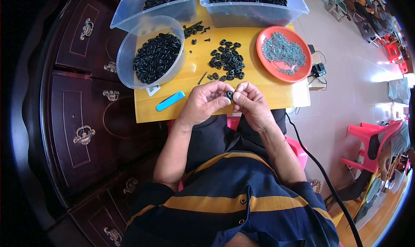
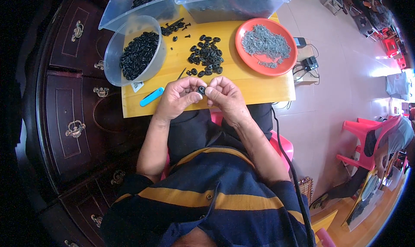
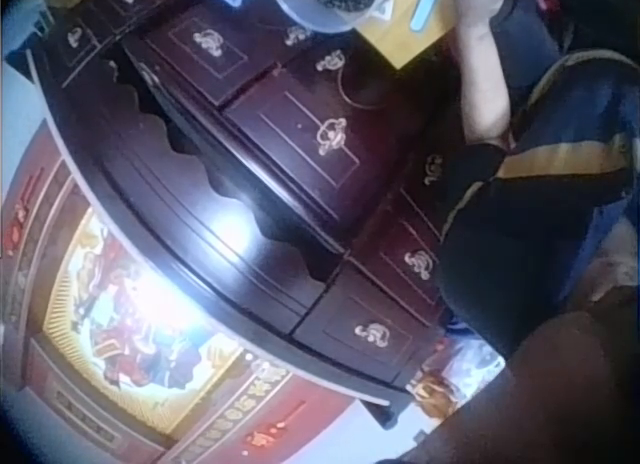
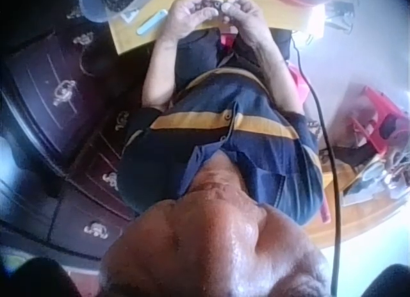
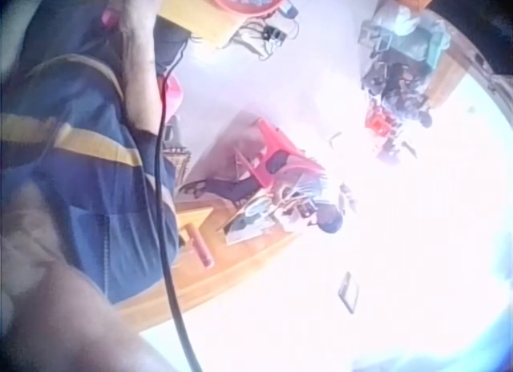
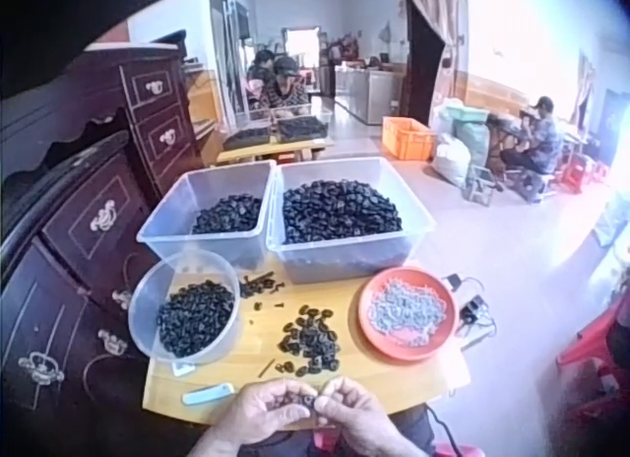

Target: The person assembles small fasteners by picking up black plastic pieces and metal pins from the table and inserting the pins into the plastic pieces by hand.

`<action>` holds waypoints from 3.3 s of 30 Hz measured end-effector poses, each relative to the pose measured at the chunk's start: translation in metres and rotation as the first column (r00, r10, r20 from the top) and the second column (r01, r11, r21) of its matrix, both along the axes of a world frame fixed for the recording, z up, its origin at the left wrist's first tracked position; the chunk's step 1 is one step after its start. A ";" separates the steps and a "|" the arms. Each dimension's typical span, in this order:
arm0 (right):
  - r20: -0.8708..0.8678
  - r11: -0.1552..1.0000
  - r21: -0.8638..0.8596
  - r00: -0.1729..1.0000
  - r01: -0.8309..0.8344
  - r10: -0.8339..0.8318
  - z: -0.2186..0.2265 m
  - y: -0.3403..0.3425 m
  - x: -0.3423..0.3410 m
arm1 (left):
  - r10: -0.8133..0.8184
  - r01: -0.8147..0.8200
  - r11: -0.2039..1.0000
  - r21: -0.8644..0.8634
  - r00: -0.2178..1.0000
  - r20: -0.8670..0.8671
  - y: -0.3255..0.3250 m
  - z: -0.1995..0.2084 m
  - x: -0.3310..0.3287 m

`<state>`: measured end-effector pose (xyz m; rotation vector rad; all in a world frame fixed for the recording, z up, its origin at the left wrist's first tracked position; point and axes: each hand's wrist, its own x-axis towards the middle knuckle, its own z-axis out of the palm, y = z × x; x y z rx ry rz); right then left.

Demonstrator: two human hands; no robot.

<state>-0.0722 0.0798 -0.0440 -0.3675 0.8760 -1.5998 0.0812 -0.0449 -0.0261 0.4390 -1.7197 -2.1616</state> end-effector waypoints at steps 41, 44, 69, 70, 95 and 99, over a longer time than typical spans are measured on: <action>-0.350 0.936 -0.071 0.870 0.345 -0.348 0.007 -0.006 0.017 | 0.289 -0.266 0.943 -0.200 0.953 0.093 0.016 -0.002 -0.011; -0.366 0.922 -0.090 0.848 0.378 -0.383 0.006 -0.008 0.011 | 0.302 -0.281 0.943 -0.178 0.948 0.099 0.014 -0.001 -0.010; -0.179 0.959 0.017 0.944 0.284 -0.277 0.005 -0.009 0.012 | 0.309 -0.295 0.946 -0.131 0.945 0.104 0.016 -0.001 -0.011; -0.168 0.959 0.028 0.947 0.281 -0.272 0.004 -0.008 0.012 | 0.314 -0.299 0.945 -0.134 0.943 0.109 0.016 -0.002 -0.012; -0.364 0.973 0.034 0.910 0.228 -0.200 0.000 -0.003 0.010 | 0.239 -0.227 0.969 -0.093 0.961 0.138 0.012 -0.007 -0.009; -0.287 0.979 0.039 0.941 0.201 -0.182 0.002 -0.002 0.006 | 0.239 -0.232 0.970 -0.076 0.964 0.118 0.013 -0.003 -0.009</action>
